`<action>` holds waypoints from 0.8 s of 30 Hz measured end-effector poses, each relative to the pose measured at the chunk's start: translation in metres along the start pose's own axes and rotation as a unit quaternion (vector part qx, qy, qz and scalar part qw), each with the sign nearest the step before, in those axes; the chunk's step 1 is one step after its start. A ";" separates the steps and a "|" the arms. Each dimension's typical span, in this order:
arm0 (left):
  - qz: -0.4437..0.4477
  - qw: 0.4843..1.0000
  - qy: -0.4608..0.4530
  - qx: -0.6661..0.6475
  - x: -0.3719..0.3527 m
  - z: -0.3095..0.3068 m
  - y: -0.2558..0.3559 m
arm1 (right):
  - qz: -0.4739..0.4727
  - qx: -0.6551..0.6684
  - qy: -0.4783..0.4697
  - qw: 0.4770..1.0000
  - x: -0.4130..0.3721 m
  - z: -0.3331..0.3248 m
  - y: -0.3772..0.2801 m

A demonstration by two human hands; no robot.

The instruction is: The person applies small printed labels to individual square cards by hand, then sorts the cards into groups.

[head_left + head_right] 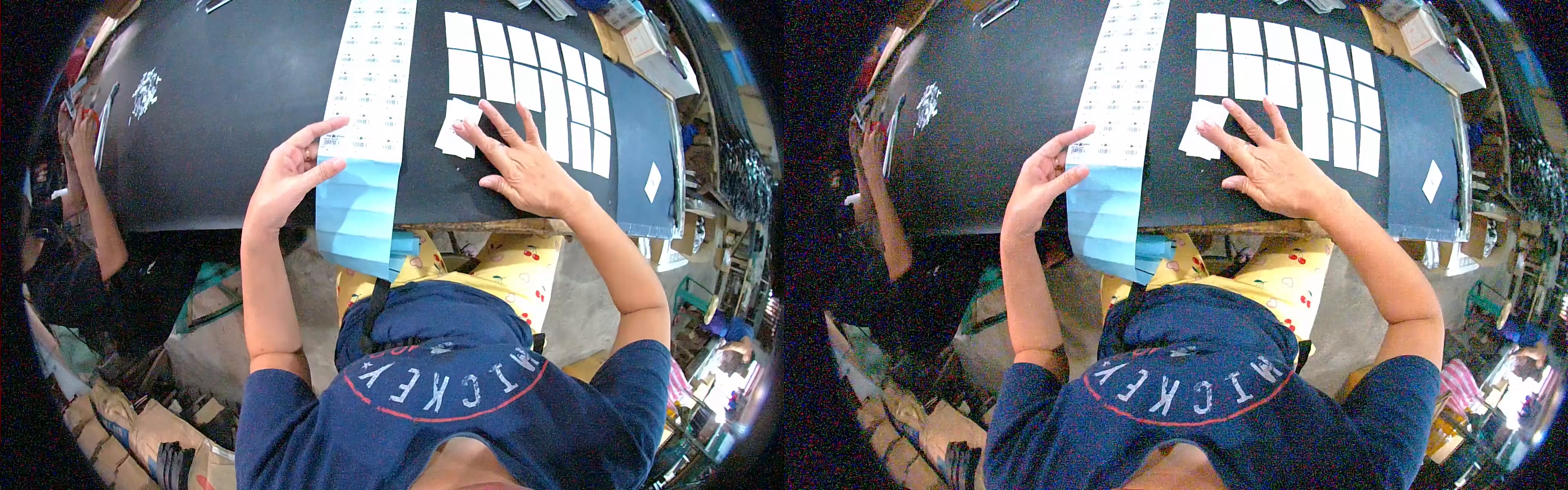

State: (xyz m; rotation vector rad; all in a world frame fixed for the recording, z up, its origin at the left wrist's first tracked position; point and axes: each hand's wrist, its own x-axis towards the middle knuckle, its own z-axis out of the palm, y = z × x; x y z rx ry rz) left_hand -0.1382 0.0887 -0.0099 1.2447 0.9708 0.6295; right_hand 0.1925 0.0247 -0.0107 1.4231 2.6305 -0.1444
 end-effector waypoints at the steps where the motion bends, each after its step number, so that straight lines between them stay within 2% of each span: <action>1: 0.000 1.000 0.000 0.002 0.001 0.000 0.000 | -0.015 0.033 -0.003 0.999 0.000 -0.010 -0.001; 2: 0.000 1.000 -0.007 0.008 0.002 0.000 0.000 | -0.015 0.033 0.001 0.999 0.000 -0.011 0.002; 4: 0.005 1.000 -0.004 0.017 0.003 -0.001 -0.001 | -0.026 0.140 0.011 0.990 0.002 -0.014 0.012; 5: 0.004 1.000 0.007 0.010 0.005 0.001 -0.002 | -0.007 0.234 0.015 0.972 0.003 -0.016 0.013; 6: 0.000 1.000 0.018 0.001 0.006 0.002 -0.003 | 0.003 0.296 0.042 0.954 0.006 -0.018 0.009; 8: -0.005 0.999 0.031 -0.020 0.006 0.004 -0.005 | 0.005 0.329 0.156 0.931 0.013 -0.019 -0.005; 9: -0.007 0.998 0.034 -0.044 0.006 0.006 -0.004 | 0.003 0.331 0.158 0.930 0.017 -0.020 -0.014; 11: 0.005 0.997 0.048 -0.053 0.005 0.011 0.002 | 0.081 0.486 0.194 0.848 0.027 -0.025 -0.033; 12: 0.015 0.996 0.062 -0.064 0.003 0.014 0.006 | 0.081 0.485 0.196 0.848 0.031 -0.027 -0.044; 13: 0.017 0.996 0.061 -0.064 0.002 0.018 0.010 | 0.121 0.618 0.199 0.751 0.034 -0.030 -0.056; 14: 0.028 0.994 0.069 -0.077 0.000 0.021 0.014 | 0.157 0.732 0.196 0.633 0.039 -0.032 -0.067; 15: 0.037 0.992 0.076 -0.092 -0.002 0.024 0.018 | 0.144 0.776 0.222 0.572 0.044 -0.038 -0.076; 18: 0.075 0.991 0.045 -0.105 -0.004 0.035 0.026 | 0.131 0.766 0.247 0.579 0.054 -0.023 -0.081; 19: 0.075 0.991 0.043 -0.104 -0.002 0.039 0.029 | 0.143 0.746 0.256 0.598 0.056 -0.022 -0.082; 21: 0.155 0.981 0.032 -0.115 0.001 0.046 0.032 | 0.132 0.741 0.257 0.606 0.056 -0.023 -0.081; 22: 0.155 0.981 0.031 -0.115 0.003 0.043 0.031 | 0.119 0.736 0.255 0.616 0.056 -0.024 -0.081; 23: 0.136 0.989 -0.001 -0.060 0.006 0.037 0.031 | 0.119 0.735 0.256 0.616 0.055 -0.023 -0.080; 24: 0.118 0.992 -0.033 -0.005 0.008 0.034 0.031 | 0.121 0.715 0.254 0.640 0.053 -0.021 -0.077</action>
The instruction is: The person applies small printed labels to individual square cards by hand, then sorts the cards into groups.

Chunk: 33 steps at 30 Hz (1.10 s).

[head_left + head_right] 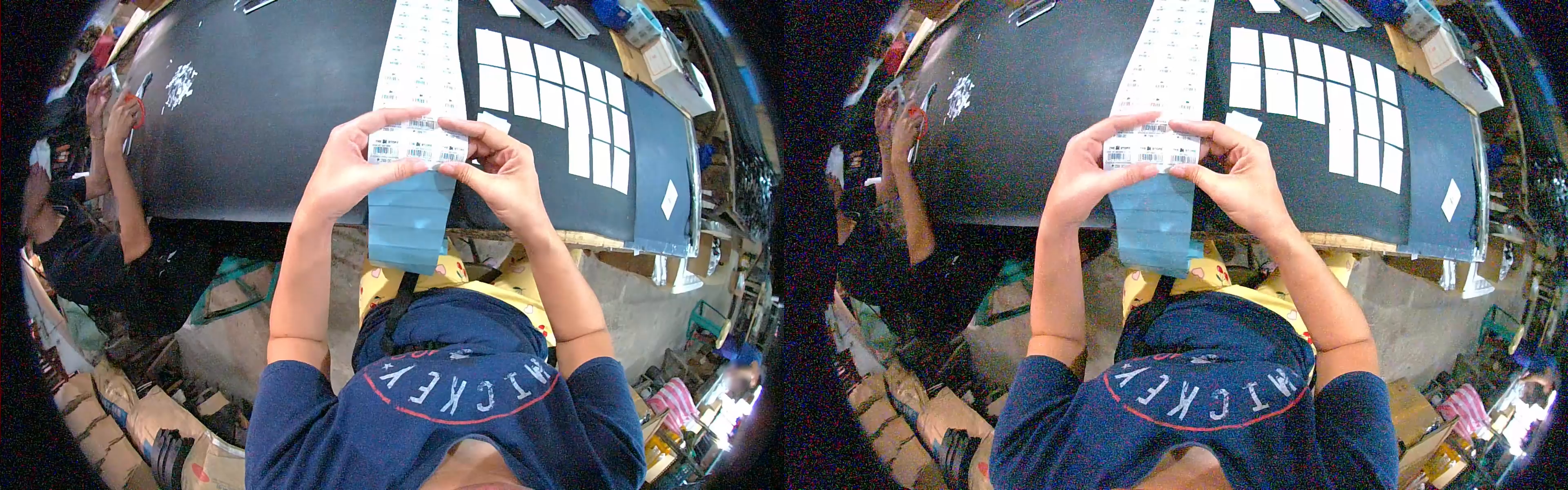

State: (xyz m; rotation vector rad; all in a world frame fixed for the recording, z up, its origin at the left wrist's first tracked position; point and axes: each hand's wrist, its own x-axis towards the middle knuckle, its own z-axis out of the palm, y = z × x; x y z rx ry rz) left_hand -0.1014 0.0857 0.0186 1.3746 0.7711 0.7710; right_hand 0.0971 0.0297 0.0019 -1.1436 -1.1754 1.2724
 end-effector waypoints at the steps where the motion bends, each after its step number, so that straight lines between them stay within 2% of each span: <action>1: 0.002 1.000 -0.001 -0.001 0.001 0.001 0.000 | -0.006 -0.031 -0.003 0.999 0.000 -0.002 0.000; 4: -0.037 0.999 0.000 -0.007 0.006 0.007 -0.003 | -0.057 -0.044 0.036 0.997 -0.002 -0.002 -0.001; 6: -0.031 0.998 0.028 -0.038 0.007 0.012 -0.004 | -0.053 -0.047 0.049 0.996 -0.003 -0.004 0.001; 10: -0.039 0.999 0.029 -0.016 0.007 0.013 -0.004 | -0.026 -0.044 0.070 0.996 -0.004 -0.005 -0.002; 15: -0.009 0.999 0.032 0.039 0.010 0.012 -0.004 | -0.027 -0.016 0.082 0.996 -0.001 -0.006 -0.002; 20: 0.000 0.999 0.043 0.013 0.016 0.015 -0.002 | -0.045 0.014 0.098 0.994 0.007 -0.004 0.000; 26: 0.013 0.999 0.051 0.014 0.028 0.010 0.004 | -0.097 -0.045 0.132 0.985 0.023 -0.006 0.002; 28: 0.011 0.998 0.053 0.011 0.032 0.007 0.006 | -0.111 -0.118 0.155 0.974 0.027 -0.007 -0.001; 33: -0.015 0.999 0.030 -0.004 0.037 0.001 0.011 | -0.155 -0.139 0.148 0.967 0.034 -0.008 -0.002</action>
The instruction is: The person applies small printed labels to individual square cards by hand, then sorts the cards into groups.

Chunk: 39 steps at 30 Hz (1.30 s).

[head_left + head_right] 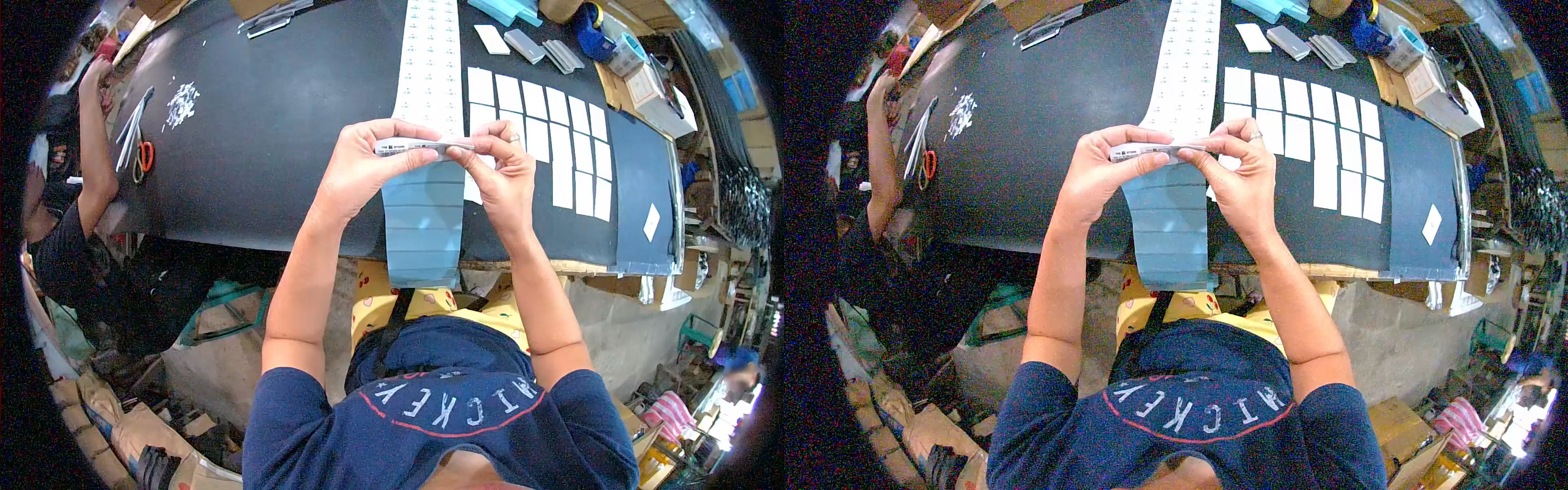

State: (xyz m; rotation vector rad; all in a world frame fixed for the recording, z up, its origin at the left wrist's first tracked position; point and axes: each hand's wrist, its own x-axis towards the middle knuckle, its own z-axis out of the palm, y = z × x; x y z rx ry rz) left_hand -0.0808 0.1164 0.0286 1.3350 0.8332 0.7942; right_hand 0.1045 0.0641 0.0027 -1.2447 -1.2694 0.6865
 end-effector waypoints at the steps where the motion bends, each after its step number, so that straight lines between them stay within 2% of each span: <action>1: 0.000 1.000 0.001 0.000 0.000 -0.001 0.000 | -0.010 -0.001 0.000 1.000 0.001 0.000 -0.002; 8: 0.013 1.000 0.012 0.013 0.001 -0.001 0.003 | -0.026 -0.020 -0.017 0.999 0.007 -0.002 -0.006; 14: 0.022 0.999 0.020 0.014 0.003 -0.003 -0.001 | 0.025 0.031 -0.039 0.998 0.011 -0.005 -0.005; 17: 0.031 0.999 0.019 0.012 0.004 -0.002 -0.001 | 0.002 -0.020 -0.052 0.998 0.014 -0.004 -0.015; 19: 0.040 0.999 0.015 0.020 0.005 0.000 -0.001 | 0.031 0.059 -0.084 0.994 0.014 -0.002 -0.005; 25: 0.061 0.997 0.043 0.010 0.007 0.001 0.001 | 0.059 0.127 -0.067 0.988 0.017 -0.001 -0.004; 28: 0.057 0.997 0.039 -0.021 0.008 -0.004 -0.004 | 0.055 0.109 -0.062 0.991 0.020 0.003 -0.011; 31: 0.056 0.997 0.047 0.032 0.009 -0.006 -0.003 | 0.021 0.091 -0.079 0.993 0.023 0.004 -0.006; 34: 0.060 0.998 0.035 -0.008 0.010 -0.007 0.003 | 0.050 0.121 -0.079 0.988 0.027 0.004 -0.006; 37: 0.074 0.996 0.039 -0.022 0.011 -0.009 0.001 | 0.033 0.098 -0.087 0.991 0.030 0.003 -0.004; 39: 0.042 0.997 0.052 -0.031 0.012 -0.009 0.002 | 0.029 0.098 -0.089 0.991 0.031 0.004 -0.004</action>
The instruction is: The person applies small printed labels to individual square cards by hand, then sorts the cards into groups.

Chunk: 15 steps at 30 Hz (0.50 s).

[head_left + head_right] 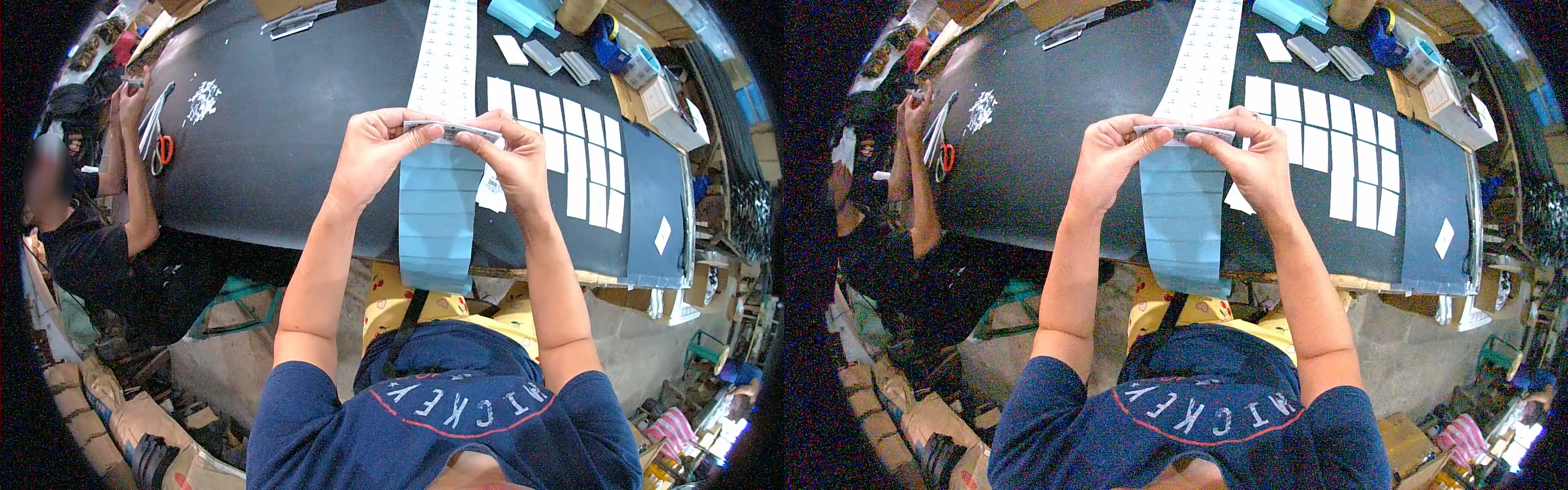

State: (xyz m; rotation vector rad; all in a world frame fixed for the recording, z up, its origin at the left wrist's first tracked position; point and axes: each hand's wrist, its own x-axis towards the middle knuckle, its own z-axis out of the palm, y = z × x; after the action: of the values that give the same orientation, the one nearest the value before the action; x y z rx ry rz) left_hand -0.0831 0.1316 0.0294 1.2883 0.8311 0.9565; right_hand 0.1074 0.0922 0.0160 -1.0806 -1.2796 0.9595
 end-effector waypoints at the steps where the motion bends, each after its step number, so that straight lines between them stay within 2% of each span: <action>1: 0.000 1.000 -0.001 -0.001 0.000 0.000 0.000 | -0.004 0.000 -0.002 1.000 0.000 0.000 0.000; 3: 0.024 1.000 -0.002 0.020 0.001 0.002 -0.001 | -0.001 0.005 0.000 1.000 0.002 0.002 -0.001; 15: 0.019 1.000 0.015 0.014 0.004 0.002 -0.004 | -0.016 -0.044 -0.010 0.999 0.006 -0.001 -0.002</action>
State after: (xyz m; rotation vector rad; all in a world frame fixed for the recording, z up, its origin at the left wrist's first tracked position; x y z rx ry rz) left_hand -0.0788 0.1347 0.0257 1.3211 0.8494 0.9985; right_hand 0.1088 0.0975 0.0194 -1.1180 -1.3622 0.8996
